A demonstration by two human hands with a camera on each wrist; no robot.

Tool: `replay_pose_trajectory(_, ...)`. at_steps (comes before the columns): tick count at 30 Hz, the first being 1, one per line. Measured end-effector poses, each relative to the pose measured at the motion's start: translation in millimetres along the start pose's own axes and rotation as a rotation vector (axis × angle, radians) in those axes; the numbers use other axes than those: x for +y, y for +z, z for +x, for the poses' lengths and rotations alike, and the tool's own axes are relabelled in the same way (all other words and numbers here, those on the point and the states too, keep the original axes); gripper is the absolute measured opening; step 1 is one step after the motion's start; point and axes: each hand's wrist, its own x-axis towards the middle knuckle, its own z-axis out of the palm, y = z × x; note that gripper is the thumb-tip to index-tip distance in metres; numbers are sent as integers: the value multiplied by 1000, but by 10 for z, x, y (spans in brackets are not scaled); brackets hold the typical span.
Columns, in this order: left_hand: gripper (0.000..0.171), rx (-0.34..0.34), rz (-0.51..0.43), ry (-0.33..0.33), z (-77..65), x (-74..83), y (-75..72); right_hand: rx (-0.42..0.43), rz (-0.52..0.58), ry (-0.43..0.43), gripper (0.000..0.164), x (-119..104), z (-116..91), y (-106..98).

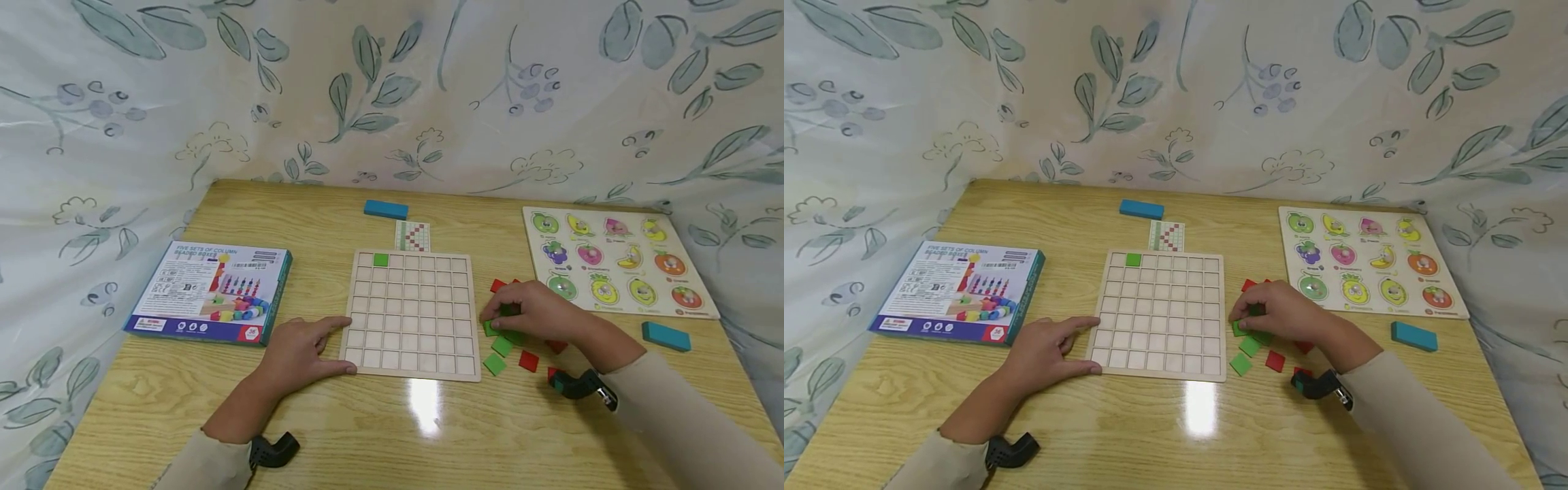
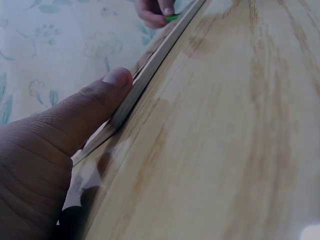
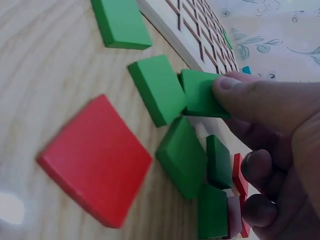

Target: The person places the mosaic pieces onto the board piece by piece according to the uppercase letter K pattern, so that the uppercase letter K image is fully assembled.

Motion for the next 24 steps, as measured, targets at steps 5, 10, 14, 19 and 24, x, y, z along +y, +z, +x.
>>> replay_pose_trajectory(5,78,-2,-4,-1,-3,-5,5,-9,58,25,14,3,26,-51)
replay_pose_trajectory(10,78,-3,-5,-1,-5,-19,9,6,114,5,11,-43,96,-94)
replay_pose_trajectory(14,78,2,-1,3,0,-23,4,16,109,-5,11,-76,195,-110)
replay_pose_trajectory(19,78,3,3,4,6,-20,-6,28,95,-14,12,-117,321,-112)
replay_pose_trajectory(24,79,4,-1,11,10,-5,-11,8,90,0,9,-179,423,-111)
